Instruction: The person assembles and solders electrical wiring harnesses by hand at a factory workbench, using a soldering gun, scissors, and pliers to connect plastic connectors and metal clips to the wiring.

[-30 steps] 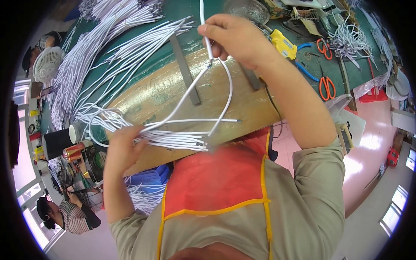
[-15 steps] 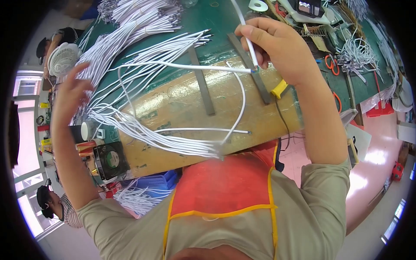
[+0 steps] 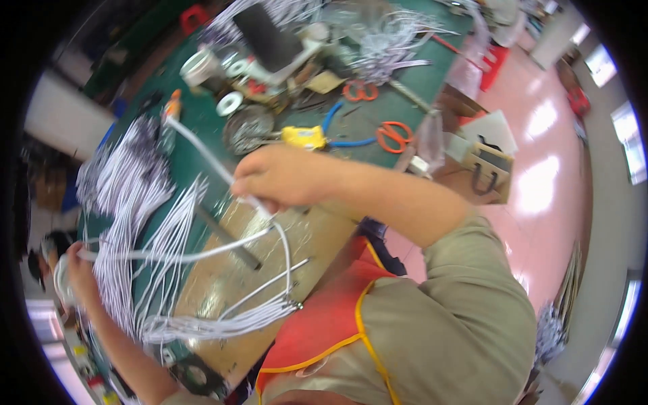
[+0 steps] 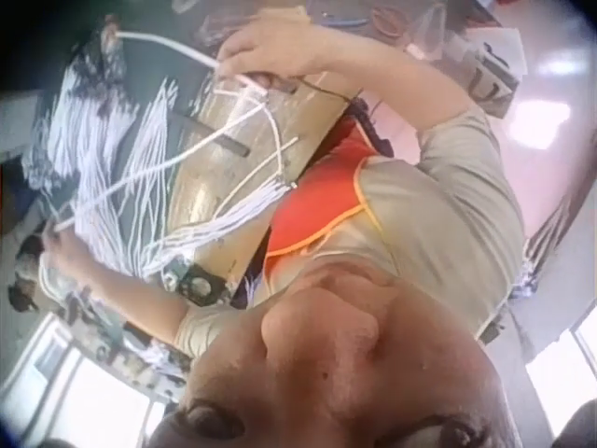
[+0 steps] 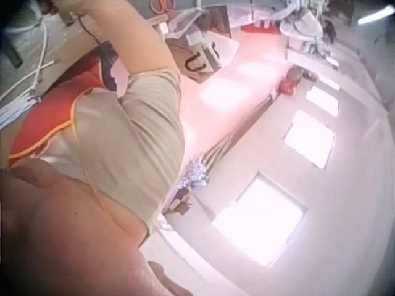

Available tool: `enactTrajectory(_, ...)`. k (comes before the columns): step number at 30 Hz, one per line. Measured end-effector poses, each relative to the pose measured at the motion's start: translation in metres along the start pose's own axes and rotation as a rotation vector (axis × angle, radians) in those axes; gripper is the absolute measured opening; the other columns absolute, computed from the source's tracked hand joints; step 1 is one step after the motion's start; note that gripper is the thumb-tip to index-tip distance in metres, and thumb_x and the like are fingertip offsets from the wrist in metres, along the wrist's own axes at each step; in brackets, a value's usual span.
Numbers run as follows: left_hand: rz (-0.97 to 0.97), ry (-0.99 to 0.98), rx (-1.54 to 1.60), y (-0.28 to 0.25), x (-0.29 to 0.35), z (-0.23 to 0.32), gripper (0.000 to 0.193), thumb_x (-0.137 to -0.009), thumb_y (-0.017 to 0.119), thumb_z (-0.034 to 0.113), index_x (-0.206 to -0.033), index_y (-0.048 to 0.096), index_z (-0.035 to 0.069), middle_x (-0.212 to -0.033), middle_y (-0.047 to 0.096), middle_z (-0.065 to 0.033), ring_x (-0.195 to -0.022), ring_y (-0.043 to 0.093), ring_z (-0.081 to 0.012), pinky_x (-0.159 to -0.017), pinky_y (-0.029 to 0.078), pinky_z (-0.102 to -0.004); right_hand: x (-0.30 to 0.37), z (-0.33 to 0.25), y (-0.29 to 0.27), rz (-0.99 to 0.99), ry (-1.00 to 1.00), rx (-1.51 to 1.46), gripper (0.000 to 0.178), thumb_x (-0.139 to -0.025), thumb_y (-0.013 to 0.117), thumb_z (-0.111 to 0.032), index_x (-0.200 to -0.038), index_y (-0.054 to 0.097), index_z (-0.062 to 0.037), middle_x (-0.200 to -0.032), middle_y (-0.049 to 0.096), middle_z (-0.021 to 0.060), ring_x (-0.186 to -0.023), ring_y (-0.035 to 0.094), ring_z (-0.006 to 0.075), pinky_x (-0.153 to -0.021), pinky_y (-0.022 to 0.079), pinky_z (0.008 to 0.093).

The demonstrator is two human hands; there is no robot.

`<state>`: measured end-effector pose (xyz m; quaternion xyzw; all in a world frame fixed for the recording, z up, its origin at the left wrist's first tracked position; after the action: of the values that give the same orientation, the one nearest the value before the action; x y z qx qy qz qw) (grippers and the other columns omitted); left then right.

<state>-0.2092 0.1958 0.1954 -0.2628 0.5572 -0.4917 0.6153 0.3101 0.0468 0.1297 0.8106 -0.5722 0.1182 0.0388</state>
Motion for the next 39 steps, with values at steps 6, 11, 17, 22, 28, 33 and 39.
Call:
enactTrajectory(6, 0.143, 0.082, 0.045, -0.027, -0.076, -0.047, 0.039, -0.092, 0.063, 0.026, -0.123, 0.06, 0.001, -0.122, 0.062, -0.0175, -0.111, 0.06, -0.0274, -0.096, 0.046, -0.0362, -0.061, 0.058, 0.066, -0.081, -0.178, -0.081, 0.029, -0.093, 0.058, -0.026, -0.093, 0.066, 0.0018, -0.07, 0.068, 0.0103, -0.06, 0.068, 0.0183, -0.055, 0.055, 0.0317)
enactTrajectory(11, -0.078, 0.142, -0.269, 0.077, -0.017, 0.035, 0.046, -0.094, 0.063, 0.026, -0.133, 0.055, 0.002, -0.13, 0.06, -0.0163, -0.114, 0.06, -0.0281, -0.094, 0.049, -0.0397, -0.098, 0.124, 0.117, 0.047, 0.113, -0.13, 0.021, -0.085, 0.059, -0.011, -0.072, 0.068, 0.0043, -0.068, 0.07, 0.0149, -0.052, 0.067, 0.0224, -0.049, 0.055, 0.0346)
enactTrajectory(17, -0.247, 0.211, 0.192, 0.132, 0.119, 0.14, 0.043, -0.098, 0.057, 0.033, -0.121, 0.063, -0.003, -0.118, 0.066, -0.0218, -0.108, 0.063, -0.0342, -0.093, 0.05, -0.0396, -0.101, 0.113, 0.142, -0.06, 0.037, 0.626, 0.012, -0.074, 0.065, -0.01, -0.073, 0.07, 0.0009, -0.071, 0.07, 0.0163, -0.068, 0.071, 0.0271, -0.058, 0.056, 0.0406)
enactTrajectory(22, -0.382, 0.149, 0.246, 0.16, 0.186, 0.188, 0.05, -0.095, 0.061, 0.04, -0.115, 0.066, -0.005, -0.11, 0.068, -0.0228, -0.1, 0.065, -0.0344, -0.089, 0.05, -0.0402, -0.051, 0.135, 0.108, 0.305, -0.247, 0.918, 0.021, -0.081, 0.061, -0.015, -0.096, 0.069, -0.0018, -0.095, 0.066, 0.0165, -0.084, 0.07, 0.0327, -0.066, 0.056, 0.0425)
enactTrajectory(28, -0.448, 0.212, 0.41, 0.17, 0.208, 0.181, 0.04, -0.09, 0.07, 0.031, -0.112, 0.069, -0.003, -0.105, 0.07, -0.0198, -0.092, 0.067, -0.0302, -0.08, 0.053, -0.0367, -0.047, 0.144, 0.095, 0.433, -0.127, 0.87, 0.023, -0.083, 0.059, -0.014, -0.096, 0.069, 0.0021, -0.107, 0.059, 0.022, -0.084, 0.068, 0.0351, -0.065, 0.056, 0.0439)
enactTrajectory(33, -0.534, 0.168, 0.456, 0.178, 0.207, 0.161, 0.032, -0.092, 0.065, 0.021, -0.116, 0.065, 0.0, -0.108, 0.068, -0.0177, -0.097, 0.065, -0.0298, -0.085, 0.05, -0.0372, -0.059, 0.135, 0.083, 0.458, -0.059, 0.88, 0.026, -0.081, 0.06, -0.013, -0.099, 0.069, 0.0039, -0.106, 0.061, 0.0227, -0.089, 0.067, 0.0342, -0.068, 0.056, 0.0443)
enactTrajectory(39, -0.579, 0.134, 0.458, 0.154, 0.22, 0.166, 0.037, -0.083, 0.069, 0.011, -0.118, 0.062, 0.001, -0.113, 0.065, -0.0153, -0.103, 0.062, -0.0276, -0.091, 0.048, -0.0381, -0.066, 0.117, 0.087, 0.324, -0.074, 1.032, 0.028, -0.08, 0.061, -0.012, -0.1, 0.069, 0.0042, -0.105, 0.061, 0.0238, -0.092, 0.067, 0.0347, -0.073, 0.055, 0.0444)
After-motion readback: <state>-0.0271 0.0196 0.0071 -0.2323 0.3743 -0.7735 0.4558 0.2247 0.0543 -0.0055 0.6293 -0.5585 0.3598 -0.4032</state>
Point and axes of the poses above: each hand's wrist, its own x-axis away from the middle knuckle, its own y-axis out of the palm, z = x × y, the point moved 2 cm from there along -x, towards the middle knuckle
